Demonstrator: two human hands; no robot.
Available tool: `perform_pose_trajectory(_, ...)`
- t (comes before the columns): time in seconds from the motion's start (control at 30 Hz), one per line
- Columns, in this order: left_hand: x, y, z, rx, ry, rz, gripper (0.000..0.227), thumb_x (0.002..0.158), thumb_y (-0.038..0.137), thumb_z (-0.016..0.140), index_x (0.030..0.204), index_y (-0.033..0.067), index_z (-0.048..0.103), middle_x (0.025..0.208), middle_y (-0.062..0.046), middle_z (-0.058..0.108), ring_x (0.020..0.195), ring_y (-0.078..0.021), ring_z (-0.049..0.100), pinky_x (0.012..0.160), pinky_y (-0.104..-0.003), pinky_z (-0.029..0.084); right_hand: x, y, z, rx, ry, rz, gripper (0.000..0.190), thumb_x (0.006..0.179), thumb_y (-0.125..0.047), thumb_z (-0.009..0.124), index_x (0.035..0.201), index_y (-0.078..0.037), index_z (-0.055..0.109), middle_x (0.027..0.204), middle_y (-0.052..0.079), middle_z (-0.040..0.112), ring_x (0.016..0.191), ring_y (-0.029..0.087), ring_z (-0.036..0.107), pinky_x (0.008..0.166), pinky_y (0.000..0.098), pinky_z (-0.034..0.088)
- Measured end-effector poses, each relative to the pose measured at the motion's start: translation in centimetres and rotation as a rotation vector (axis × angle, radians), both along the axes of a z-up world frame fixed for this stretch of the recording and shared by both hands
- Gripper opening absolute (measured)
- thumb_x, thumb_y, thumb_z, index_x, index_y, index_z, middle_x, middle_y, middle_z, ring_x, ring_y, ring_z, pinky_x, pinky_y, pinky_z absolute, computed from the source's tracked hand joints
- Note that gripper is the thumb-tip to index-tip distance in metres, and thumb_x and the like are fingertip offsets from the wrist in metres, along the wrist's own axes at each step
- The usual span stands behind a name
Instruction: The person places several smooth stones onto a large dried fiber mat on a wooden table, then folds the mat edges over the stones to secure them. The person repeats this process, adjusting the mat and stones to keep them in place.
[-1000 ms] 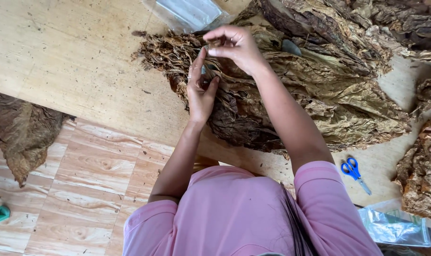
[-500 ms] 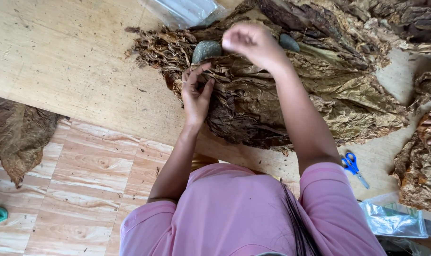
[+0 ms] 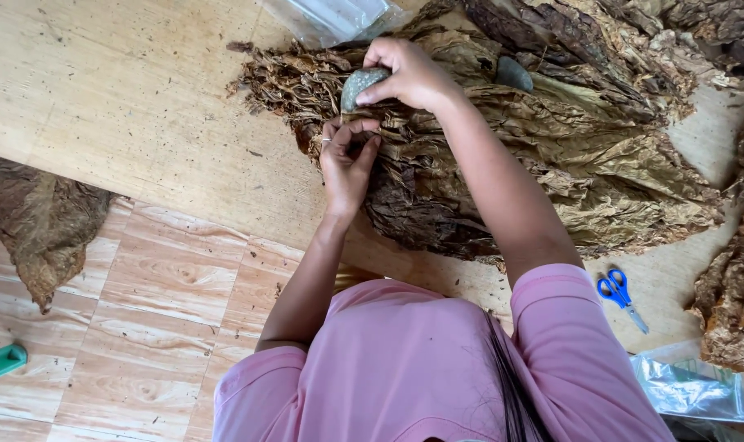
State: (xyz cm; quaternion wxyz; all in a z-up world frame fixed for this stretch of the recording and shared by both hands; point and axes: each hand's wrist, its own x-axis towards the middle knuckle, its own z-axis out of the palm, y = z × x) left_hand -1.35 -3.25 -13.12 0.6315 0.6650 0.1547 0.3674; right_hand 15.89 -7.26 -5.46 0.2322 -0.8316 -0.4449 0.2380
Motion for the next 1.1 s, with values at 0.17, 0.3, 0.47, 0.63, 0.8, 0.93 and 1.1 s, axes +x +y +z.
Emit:
perform_pose_trajectory(0.17,1.0,0.9,2.1,-0.069,-0.043,-0.112,0.033,0.085,-0.019,0.062,0.112,-0.0002,0.062,0.119,-0.009,0.049,0.093,-0.0161,0.059,0.075,-0.023,0.066,1.8,-1.3,1.4,0.553,0.458,-0.389,0.031,0.073,-0.009,0.079,0.098,-0.008,0.063,0.104,0.002,0.069,0.102,0.015,0.069,0.087,0.0254,0.065)
perform_pose_trajectory(0.3,2.9,3.7,3.1,-0.024,0.018,-0.143,0.028,0.085,-0.02,0.061,0.108,-0.0043,0.064,0.114,-0.012,0.051,0.075,-0.0119,0.06,0.051,-0.016,0.062,3.6,-3.2,1.3,0.822,0.705,-0.618,0.039,0.068,0.003,0.088,0.098,-0.013,0.071,0.102,0.0,0.077,0.107,0.021,0.071,0.106,0.0474,0.039)
perform_pose_trajectory(0.47,5.0,7.2,-0.5,0.142,0.112,-0.106,0.049,0.072,-0.014,0.077,0.116,0.0008,0.061,0.128,-0.015,0.042,0.117,-0.0299,0.052,0.104,-0.041,0.053,1.5,-3.3,0.0,0.746,1.024,-0.24,0.023,0.077,-0.013,0.079,0.099,-0.013,0.07,0.101,0.003,0.068,0.103,0.022,0.062,0.091,0.0428,0.06)
perform_pose_trajectory(0.63,3.0,7.6,0.3,0.159,0.164,-0.171,0.06,0.069,-0.008,0.081,0.123,-0.0009,0.056,0.123,-0.012,0.045,0.117,-0.0272,0.049,0.108,-0.036,0.045,1.9,-0.6,-3.3,0.574,0.865,-0.242,0.03,0.077,-0.01,0.077,0.105,-0.006,0.067,0.1,0.006,0.07,0.097,0.019,0.065,0.089,0.0326,0.054)
perform_pose_trajectory(0.8,2.3,7.7,0.2,0.075,0.124,-0.279,0.059,0.072,-0.016,0.073,0.126,-0.0027,0.053,0.122,-0.011,0.039,0.112,-0.0239,0.055,0.107,-0.031,0.05,2.9,-0.2,-3.6,0.456,0.793,-0.184,0.036,0.076,-0.011,0.077,0.109,-0.004,0.065,0.107,0.008,0.069,0.107,0.022,0.064,0.097,0.0345,0.054)
perform_pose_trajectory(0.93,1.9,8.1,1.2,-0.063,0.147,-0.346,0.062,0.072,-0.017,0.063,0.13,-0.001,0.048,0.127,-0.014,0.032,0.118,-0.0281,0.051,0.1,-0.033,0.058,2.4,0.0,-2.2,0.315,0.708,-0.114,0.025,0.083,-0.005,0.069,0.108,-0.007,0.062,0.106,0.006,0.065,0.105,0.018,0.062,0.096,0.0334,0.056)
perform_pose_trajectory(1.1,1.4,7.6,2.6,0.038,0.298,-0.329,0.074,0.069,-0.014,0.057,0.139,0.0023,0.041,0.138,-0.018,0.029,0.105,-0.0235,0.056,0.089,-0.028,0.06,2.3,0.3,-3.7,0.194,0.595,0.008,0.031,0.086,-0.008,0.066,0.114,-0.007,0.05,0.115,0.012,0.056,0.112,0.024,0.056,0.1,0.0387,0.053)
